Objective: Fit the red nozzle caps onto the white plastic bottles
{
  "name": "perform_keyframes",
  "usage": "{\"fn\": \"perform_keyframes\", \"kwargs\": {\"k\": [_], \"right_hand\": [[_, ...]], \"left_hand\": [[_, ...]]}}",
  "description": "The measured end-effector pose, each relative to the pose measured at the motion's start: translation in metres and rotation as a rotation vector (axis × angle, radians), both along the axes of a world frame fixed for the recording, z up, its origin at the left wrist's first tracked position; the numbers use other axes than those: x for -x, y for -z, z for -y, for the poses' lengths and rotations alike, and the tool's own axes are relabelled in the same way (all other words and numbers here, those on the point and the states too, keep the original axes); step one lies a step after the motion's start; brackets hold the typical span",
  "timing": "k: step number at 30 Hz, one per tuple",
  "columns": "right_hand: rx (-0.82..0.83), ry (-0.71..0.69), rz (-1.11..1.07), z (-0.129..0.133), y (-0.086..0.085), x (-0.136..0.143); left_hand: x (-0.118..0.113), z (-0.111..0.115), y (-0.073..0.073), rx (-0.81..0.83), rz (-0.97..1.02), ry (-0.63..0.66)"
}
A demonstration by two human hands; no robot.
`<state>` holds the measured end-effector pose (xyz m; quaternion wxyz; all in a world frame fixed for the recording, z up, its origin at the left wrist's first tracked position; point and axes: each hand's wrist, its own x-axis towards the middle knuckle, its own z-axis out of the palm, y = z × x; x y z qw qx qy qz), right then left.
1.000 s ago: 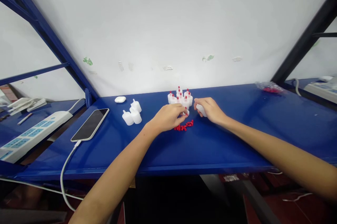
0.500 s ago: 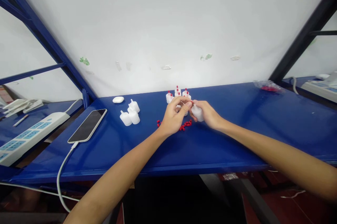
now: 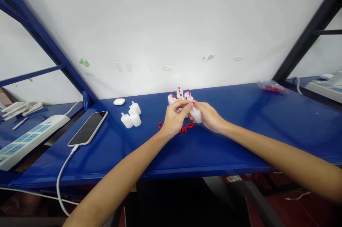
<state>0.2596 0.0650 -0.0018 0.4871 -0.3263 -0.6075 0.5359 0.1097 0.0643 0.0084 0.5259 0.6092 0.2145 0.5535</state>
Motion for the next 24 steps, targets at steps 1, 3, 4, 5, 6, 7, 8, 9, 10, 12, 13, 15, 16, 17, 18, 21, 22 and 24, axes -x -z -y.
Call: {"fn": "perform_keyframes", "kwargs": {"k": [1, 3, 4, 5, 6, 7, 8, 9, 10, 12, 13, 15, 16, 17, 18, 21, 22, 24], "right_hand": [[0.0, 0.013, 0.001, 0.0004, -0.0003, 0.0004], [0.003, 0.029, 0.014, 0.002, -0.0018, 0.0014], [0.005, 0.036, 0.022, 0.0032, -0.0029, 0.002], [0.003, 0.045, 0.03, 0.0044, -0.004, 0.0027], [-0.002, 0.053, 0.036, 0.0057, -0.0052, 0.0033], [-0.006, 0.059, 0.04, 0.0067, -0.0061, 0.0038], [-0.004, 0.065, 0.038, 0.0076, -0.0068, 0.0042], [0.005, 0.067, 0.035, 0.0081, -0.0071, 0.0043], [0.022, 0.067, 0.029, 0.0083, -0.007, 0.0043], [0.059, 0.061, 0.013, 0.0081, -0.0061, 0.0036], [0.066, 0.059, 0.004, 0.0078, -0.0055, 0.0031], [0.049, 0.062, 0.002, 0.0075, -0.0047, 0.0018], [0.027, 0.066, 0.01, 0.0075, -0.0046, 0.0012], [0.006, 0.073, 0.021, 0.0075, -0.0048, 0.0007], [-0.01, 0.077, 0.031, 0.0076, -0.0052, 0.0002], [-0.033, 0.076, 0.038, 0.0073, -0.0069, -0.001], [-0.038, 0.071, 0.043, 0.007, -0.0074, -0.0015], [-0.054, 0.067, 0.077, 0.0066, -0.0085, -0.0024]], "left_hand": [[-0.0009, 0.0008, 0.0002, 0.001, 0.004, 0.008], [-0.0017, 0.0011, 0.0015, 0.006, -0.001, 0.016], [-0.0016, 0.0007, 0.0026, 0.012, -0.009, 0.022], [-0.0012, -0.0002, 0.0038, 0.018, -0.021, 0.027], [-0.0006, -0.0013, 0.0052, 0.021, -0.033, 0.029], [0.0001, -0.0025, 0.0064, 0.022, -0.045, 0.026], [0.0008, -0.0036, 0.0075, 0.018, -0.056, 0.016], [0.0012, -0.0045, 0.0084, 0.009, -0.064, -0.003], [0.0014, -0.005, 0.0089, -0.002, -0.069, -0.024], [0.0007, -0.0045, 0.0092, -0.018, -0.066, -0.044], [0.0, -0.0038, 0.0091, -0.018, -0.058, -0.036], [-0.0015, -0.0021, 0.009, -0.008, -0.042, -0.007], [-0.002, -0.0015, 0.0089, -0.009, -0.042, -0.002], [-0.0021, -0.0012, 0.0089, -0.018, -0.045, -0.003], [-0.0018, -0.0012, 0.0089, -0.033, -0.052, -0.009], [0.0015, -0.0023, 0.0076, -0.103, -0.113, -0.033], [0.0031, -0.0026, 0.0067, -0.131, -0.147, -0.043], [0.0058, -0.0027, 0.0045, -0.197, -0.228, -0.085]]}}
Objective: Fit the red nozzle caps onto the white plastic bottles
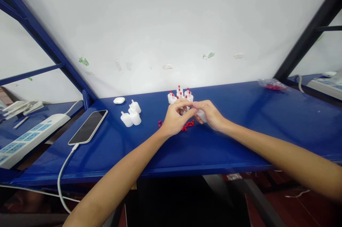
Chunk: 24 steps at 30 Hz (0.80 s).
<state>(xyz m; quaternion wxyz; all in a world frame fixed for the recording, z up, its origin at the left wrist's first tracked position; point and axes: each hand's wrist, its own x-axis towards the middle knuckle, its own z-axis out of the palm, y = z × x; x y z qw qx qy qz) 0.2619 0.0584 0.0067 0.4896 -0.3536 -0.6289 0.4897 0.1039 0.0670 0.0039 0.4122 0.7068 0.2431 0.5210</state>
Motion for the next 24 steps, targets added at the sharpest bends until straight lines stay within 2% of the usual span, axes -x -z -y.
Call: {"fn": "perform_keyframes", "kwargs": {"k": [3, 11, 13, 16, 19, 24], "right_hand": [[-0.032, 0.009, 0.073, 0.001, -0.002, -0.001], [-0.111, -0.008, 0.22, 0.002, -0.005, -0.006], [-0.136, 0.011, 0.252, -0.002, -0.003, -0.008], [-0.141, 0.067, 0.268, -0.011, 0.002, -0.012], [-0.11, 0.118, 0.219, -0.019, 0.003, -0.016], [-0.117, 0.233, 0.086, -0.023, -0.002, -0.018]], "left_hand": [[0.002, 0.001, -0.002, -0.057, -0.072, -0.042], [0.002, 0.0, 0.0, -0.097, -0.136, -0.047], [0.003, -0.004, -0.001, -0.118, -0.13, -0.132], [0.007, -0.011, -0.003, -0.208, -0.116, -0.389], [0.012, -0.018, -0.003, -0.339, -0.241, -0.575], [0.013, -0.023, 0.005, -0.436, -0.528, -0.578]]}}
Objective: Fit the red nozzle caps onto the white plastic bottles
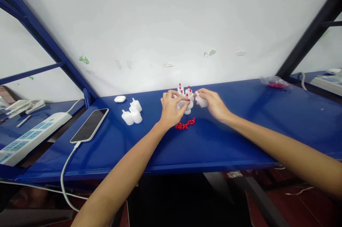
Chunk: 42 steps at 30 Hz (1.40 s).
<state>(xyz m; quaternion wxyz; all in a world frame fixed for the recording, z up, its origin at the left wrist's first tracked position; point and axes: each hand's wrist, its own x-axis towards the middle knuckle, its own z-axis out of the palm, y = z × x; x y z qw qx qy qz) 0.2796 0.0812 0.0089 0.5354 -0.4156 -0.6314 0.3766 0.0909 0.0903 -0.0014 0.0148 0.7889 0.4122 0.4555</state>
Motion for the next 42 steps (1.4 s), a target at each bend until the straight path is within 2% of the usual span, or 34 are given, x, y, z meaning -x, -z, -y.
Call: {"fn": "perform_keyframes", "kwargs": {"k": [7, 12, 13, 15, 17, 19, 23, 27, 30, 33, 35, 39, 42], "right_hand": [[-0.046, 0.042, -0.031, 0.004, -0.003, 0.002], [-0.007, 0.065, -0.07, 0.004, -0.002, 0.001], [0.014, 0.06, -0.086, 0.003, -0.001, 0.0], [0.049, 0.042, -0.109, 0.002, 0.0, -0.001], [0.064, 0.026, -0.119, 0.0, 0.002, -0.001], [0.072, 0.021, -0.122, -0.001, 0.004, 0.0], [0.069, 0.03, -0.108, -0.002, 0.006, 0.001], [0.026, 0.046, -0.106, -0.004, 0.008, 0.0], [-0.01, 0.081, -0.065, -0.007, 0.01, -0.001], [-0.01, 0.092, -0.067, -0.008, 0.012, 0.0], [-0.008, 0.076, -0.101, -0.007, 0.011, 0.001], [0.026, -0.019, -0.152, -0.003, 0.006, 0.002], [0.078, -0.074, -0.101, 0.003, 0.003, 0.002]], "left_hand": [[-0.002, -0.007, 0.01, 0.032, -0.139, -0.083], [0.005, -0.006, 0.004, -0.026, -0.135, -0.113], [0.007, -0.005, 0.001, -0.067, -0.128, -0.08], [0.012, 0.0, -0.005, -0.13, -0.161, 0.066], [0.015, 0.006, -0.01, -0.123, -0.283, 0.259], [0.014, 0.013, -0.011, -0.069, -0.453, 0.366], [0.003, 0.023, -0.007, -0.021, -0.669, 0.319], [-0.006, 0.027, -0.003, -0.012, -0.756, 0.253], [-0.008, 0.027, 0.0, -0.054, -0.781, 0.276], [-0.009, 0.025, 0.005, -0.109, -0.712, 0.343], [-0.01, 0.024, 0.007, -0.136, -0.59, 0.385], [-0.012, 0.023, 0.003, -0.132, -0.157, 0.376], [-0.011, 0.023, -0.003, 0.017, 0.209, 0.3]]}}
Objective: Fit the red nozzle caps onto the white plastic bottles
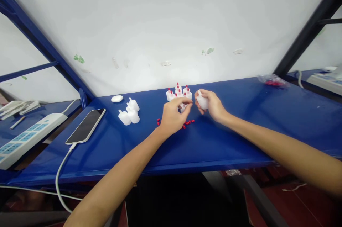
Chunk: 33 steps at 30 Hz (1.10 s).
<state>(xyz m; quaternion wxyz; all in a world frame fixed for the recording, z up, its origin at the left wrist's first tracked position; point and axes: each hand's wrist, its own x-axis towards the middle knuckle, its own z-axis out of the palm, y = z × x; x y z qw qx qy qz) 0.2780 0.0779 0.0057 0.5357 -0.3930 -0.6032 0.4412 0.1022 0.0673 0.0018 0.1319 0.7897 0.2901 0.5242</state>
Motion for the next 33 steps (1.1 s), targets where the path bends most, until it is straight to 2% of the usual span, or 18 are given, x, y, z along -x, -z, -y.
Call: {"fn": "perform_keyframes", "kwargs": {"k": [2, 4, 9, 14, 20, 27, 30, 33], "right_hand": [[-0.004, -0.031, 0.048, 0.005, -0.001, 0.001], [-0.043, -0.074, 0.088, 0.008, -0.001, 0.002], [-0.122, -0.162, 0.122, 0.009, 0.001, 0.007], [-0.067, -0.256, 0.103, 0.012, -0.002, 0.009], [-0.057, -0.224, 0.197, 0.023, -0.008, 0.009], [-0.02, -0.22, 0.12, 0.022, -0.004, 0.008], [-0.056, -0.193, 0.14, 0.02, -0.002, 0.006], [-0.126, -0.117, 0.265, 0.02, -0.003, 0.005]], "left_hand": [[0.001, -0.001, -0.003, 0.141, 0.155, 0.02], [0.001, -0.001, -0.004, 0.215, 0.242, 0.063], [-0.001, 0.001, -0.004, 0.255, 0.28, 0.076], [-0.001, 0.004, -0.008, 0.245, 0.325, 0.069], [0.001, 0.004, -0.008, 0.196, 0.278, 0.028], [0.005, 0.002, -0.013, -0.025, 0.082, 0.018], [0.005, 0.001, -0.014, 0.015, 0.062, 0.075], [0.005, 0.0, -0.012, 0.121, 0.038, 0.134]]}}
